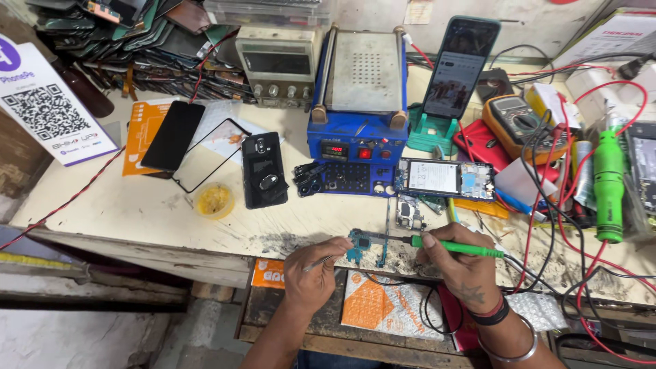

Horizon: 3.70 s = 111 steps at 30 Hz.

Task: The person repairs a disassembled smartphone at a cluttered workbench. They first work on the phone body with a screwdriver, then hold the midframe with tweezers while using a green-handled soldering iron to solder and rework components on the board, repeatedly repositioning the part and applying flux from a small container.

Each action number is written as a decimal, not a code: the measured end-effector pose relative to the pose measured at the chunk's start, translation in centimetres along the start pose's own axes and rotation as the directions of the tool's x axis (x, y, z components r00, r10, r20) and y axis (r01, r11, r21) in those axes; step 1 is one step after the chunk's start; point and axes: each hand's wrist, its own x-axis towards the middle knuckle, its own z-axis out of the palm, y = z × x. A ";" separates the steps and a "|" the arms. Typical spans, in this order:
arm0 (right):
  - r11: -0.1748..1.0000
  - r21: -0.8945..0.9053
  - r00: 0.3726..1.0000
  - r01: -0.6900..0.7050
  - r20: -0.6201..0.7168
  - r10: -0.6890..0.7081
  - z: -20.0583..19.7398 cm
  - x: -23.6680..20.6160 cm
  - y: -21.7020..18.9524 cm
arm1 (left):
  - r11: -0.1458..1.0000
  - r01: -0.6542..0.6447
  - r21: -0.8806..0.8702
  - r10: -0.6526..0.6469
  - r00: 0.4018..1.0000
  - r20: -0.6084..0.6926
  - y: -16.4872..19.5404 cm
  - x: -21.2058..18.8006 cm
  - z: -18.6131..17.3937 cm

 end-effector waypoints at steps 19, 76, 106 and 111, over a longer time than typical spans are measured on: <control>0.997 0.040 0.997 0.071 -0.012 -0.071 -1.1 -0.7 0.9 | 0.999 -0.020 -0.034 0.021 1.000 0.024 0.2 -0.2 0.8; 0.974 -0.172 0.988 0.148 -0.015 -0.153 -4.1 -1.1 2.8 | 0.997 0.080 -0.024 -0.078 0.994 0.081 1.0 -0.7 3.7; 0.975 -0.121 0.982 0.185 -0.018 -0.189 -3.7 -1.0 5.4 | 0.991 0.072 -0.114 -0.060 0.993 0.105 -1.5 -1.4 4.8; 0.966 -0.167 0.978 0.198 -0.025 -0.205 -3.8 -1.0 5.5 | 0.994 0.070 -0.088 -0.061 0.994 0.092 -1.6 -1.5 5.1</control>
